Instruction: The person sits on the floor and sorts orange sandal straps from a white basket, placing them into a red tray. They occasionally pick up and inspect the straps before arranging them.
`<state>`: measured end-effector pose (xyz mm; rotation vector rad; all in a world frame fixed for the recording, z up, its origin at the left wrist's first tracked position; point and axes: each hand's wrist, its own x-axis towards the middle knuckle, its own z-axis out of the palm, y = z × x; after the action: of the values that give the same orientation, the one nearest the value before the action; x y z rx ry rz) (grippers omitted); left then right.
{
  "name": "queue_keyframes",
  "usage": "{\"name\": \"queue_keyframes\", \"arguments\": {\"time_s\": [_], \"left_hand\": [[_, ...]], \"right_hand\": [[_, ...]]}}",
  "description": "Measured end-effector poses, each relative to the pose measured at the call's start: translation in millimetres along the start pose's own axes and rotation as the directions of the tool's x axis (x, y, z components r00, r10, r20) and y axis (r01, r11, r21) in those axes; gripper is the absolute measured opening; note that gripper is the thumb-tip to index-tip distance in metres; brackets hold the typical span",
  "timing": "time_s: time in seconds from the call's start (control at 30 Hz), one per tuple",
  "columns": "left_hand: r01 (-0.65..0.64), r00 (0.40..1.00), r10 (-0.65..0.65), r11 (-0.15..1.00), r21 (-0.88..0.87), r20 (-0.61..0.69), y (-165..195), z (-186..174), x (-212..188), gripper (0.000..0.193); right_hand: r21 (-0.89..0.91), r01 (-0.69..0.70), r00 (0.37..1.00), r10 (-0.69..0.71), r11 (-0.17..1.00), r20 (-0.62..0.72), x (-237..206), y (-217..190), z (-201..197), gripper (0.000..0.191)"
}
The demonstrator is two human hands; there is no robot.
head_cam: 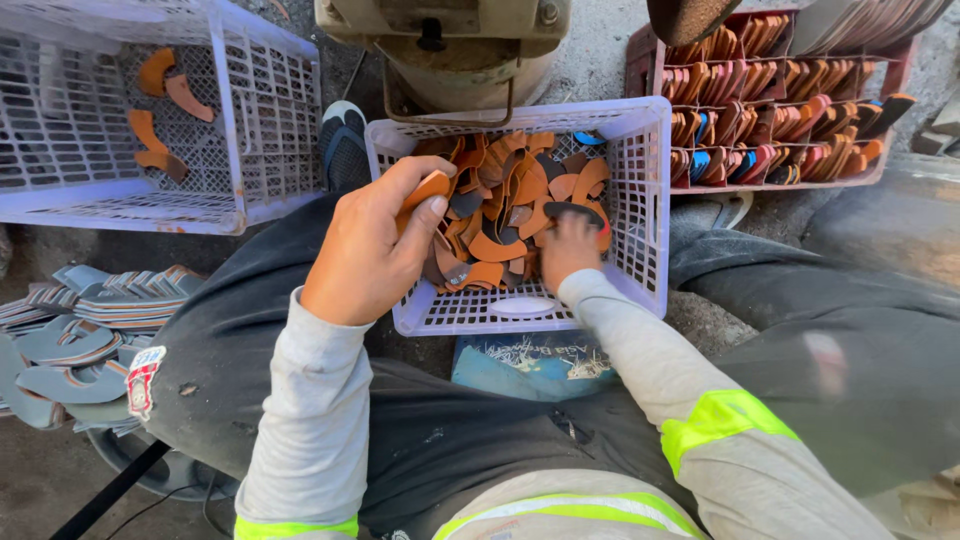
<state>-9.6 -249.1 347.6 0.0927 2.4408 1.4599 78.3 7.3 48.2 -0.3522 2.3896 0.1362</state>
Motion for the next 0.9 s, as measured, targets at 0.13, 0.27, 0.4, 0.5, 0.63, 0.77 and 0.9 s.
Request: {"name": "queue_keyframes", "arguments": {"time_s": [0.13,0.27,0.4,0.5,0.63,0.77,0.9], "left_hand": [[-0.053,0.999,0.052,0.995,0.079,0.006,2,-3,3,0.024],[-0.048,0.998,0.043,0.992,0.115,0.042,1,-5,3,0.025],[-0.051,0.998,0.047,0.992,0.116,0.029,0,-7,1,0.024],[-0.005,0.999,0.001,0.997,0.083,0.044,-2,-6,3,0.023],[0.076,0.99,-0.081,0.996,0.051,0.114,-5,0,13,0.022],[-0.004,0.995,0.0,0.999,0.042,0.099,-14,3,20,0.021],[0.18,0.983,-0.152,0.922,-0.344,0.104,-37,12,27,0.03]], "right_hand": [[0.352,0.298,0.946,-0.227,0.887,-0.23,-1,-27,-10,0.064],[0.144,0.093,0.994,-0.084,0.985,-0.068,14,-20,-9,0.062],[0.374,-0.233,0.972,0.211,0.898,0.1,22,15,-8,0.04],[0.518,-0.14,0.923,0.301,0.844,-0.241,43,48,-21,0.029],[0.538,0.026,0.894,0.22,0.843,-0.389,83,66,-46,0.022],[0.347,0.117,0.919,0.031,0.93,-0.392,109,55,-67,0.032],[0.276,0.035,0.935,0.066,0.961,-0.348,113,48,-76,0.038]]}}
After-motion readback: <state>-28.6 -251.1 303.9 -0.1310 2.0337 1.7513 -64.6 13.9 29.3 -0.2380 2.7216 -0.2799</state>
